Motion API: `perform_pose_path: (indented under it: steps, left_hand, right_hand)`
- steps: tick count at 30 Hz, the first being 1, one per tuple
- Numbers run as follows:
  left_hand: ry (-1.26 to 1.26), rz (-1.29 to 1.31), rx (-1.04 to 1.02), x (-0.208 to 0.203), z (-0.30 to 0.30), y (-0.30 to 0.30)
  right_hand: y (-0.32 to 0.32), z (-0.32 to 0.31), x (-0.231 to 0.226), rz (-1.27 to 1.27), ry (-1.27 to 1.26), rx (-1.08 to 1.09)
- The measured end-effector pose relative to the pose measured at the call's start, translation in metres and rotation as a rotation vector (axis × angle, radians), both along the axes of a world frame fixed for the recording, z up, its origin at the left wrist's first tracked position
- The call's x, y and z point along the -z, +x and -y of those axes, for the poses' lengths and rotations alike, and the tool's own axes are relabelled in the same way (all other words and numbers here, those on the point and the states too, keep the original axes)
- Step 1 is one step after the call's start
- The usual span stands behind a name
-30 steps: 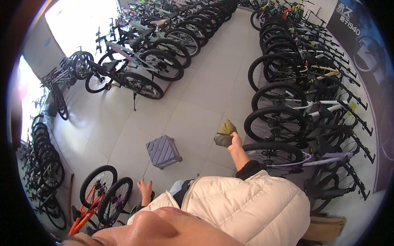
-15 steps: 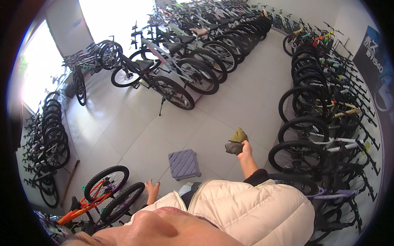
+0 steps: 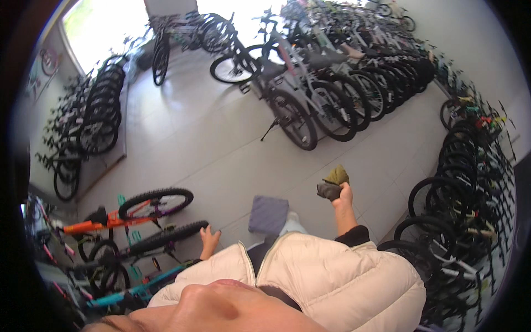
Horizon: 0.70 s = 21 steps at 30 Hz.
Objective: The person wipes the tires of several bicycles with a cloth. They move from one bicycle to the next, rotating each tire while wiping its surface. The person handles multiple bicycles in sequence within a bicycle shop.
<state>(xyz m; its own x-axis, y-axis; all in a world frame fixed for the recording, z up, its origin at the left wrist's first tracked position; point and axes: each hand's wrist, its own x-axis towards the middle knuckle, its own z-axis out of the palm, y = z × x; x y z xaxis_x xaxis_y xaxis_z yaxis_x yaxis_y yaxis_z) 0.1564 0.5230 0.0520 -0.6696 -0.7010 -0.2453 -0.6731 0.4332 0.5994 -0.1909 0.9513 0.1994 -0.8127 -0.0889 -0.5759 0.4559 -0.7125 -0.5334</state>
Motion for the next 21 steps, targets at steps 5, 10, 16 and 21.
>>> perform_pose_path:
  steps: [5,10,16,21]
  left_hand:
    - [0.003,0.034,-0.197,-0.004,0.019,0.012]
    - [-0.005,0.042,-0.33,-0.001,0.027,0.018]
    - [0.023,0.153,-0.372,0.001,0.022,-0.002]
    - [0.119,0.176,-0.394,-0.019,0.026,-0.063]
  right_hand:
    - [-0.049,0.054,0.018,0.0,-0.008,-0.127]
    - [-0.095,0.11,0.03,0.058,0.019,-0.138]
    - [-0.152,0.147,0.05,0.216,0.15,-0.094]
    - [-0.205,0.144,0.062,0.26,0.239,-0.06]
